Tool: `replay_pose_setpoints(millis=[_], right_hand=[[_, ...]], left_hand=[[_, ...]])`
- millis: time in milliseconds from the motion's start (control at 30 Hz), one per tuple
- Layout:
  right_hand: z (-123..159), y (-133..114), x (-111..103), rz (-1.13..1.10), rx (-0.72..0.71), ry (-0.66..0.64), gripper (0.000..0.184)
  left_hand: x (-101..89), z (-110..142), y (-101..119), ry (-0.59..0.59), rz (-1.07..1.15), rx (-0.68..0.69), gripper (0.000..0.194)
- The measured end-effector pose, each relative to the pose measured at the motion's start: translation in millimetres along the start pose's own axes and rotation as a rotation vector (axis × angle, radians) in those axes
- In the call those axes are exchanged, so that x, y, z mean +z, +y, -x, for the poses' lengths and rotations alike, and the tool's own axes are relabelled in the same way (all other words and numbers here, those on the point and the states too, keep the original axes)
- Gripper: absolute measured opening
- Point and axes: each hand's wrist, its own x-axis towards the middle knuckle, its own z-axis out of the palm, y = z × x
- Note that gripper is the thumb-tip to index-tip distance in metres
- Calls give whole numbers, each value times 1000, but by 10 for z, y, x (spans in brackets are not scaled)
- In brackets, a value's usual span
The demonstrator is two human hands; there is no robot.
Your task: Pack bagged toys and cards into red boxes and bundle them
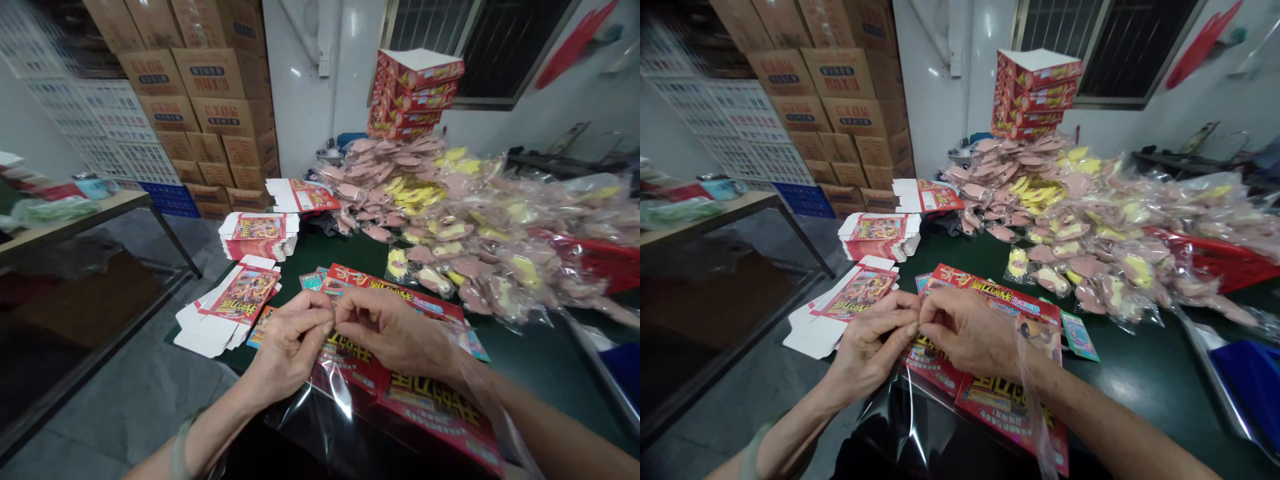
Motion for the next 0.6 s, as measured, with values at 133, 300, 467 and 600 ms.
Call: replay_pose_setpoints(millis=[133, 300, 467, 600], right_hand=[[17, 1, 4, 174, -83, 48, 8], [-2, 73, -4, 243, -44, 123, 5], [-24, 97, -62, 125, 58, 118, 22], [-35, 104, -71, 103, 57, 124, 29]], left_hand=[[8, -2, -32, 47, 58, -47, 17], [29, -6, -40, 78, 276, -269, 10], [35, -53, -26, 120, 535, -432, 27], [15, -95, -33, 74, 494, -512, 20]])
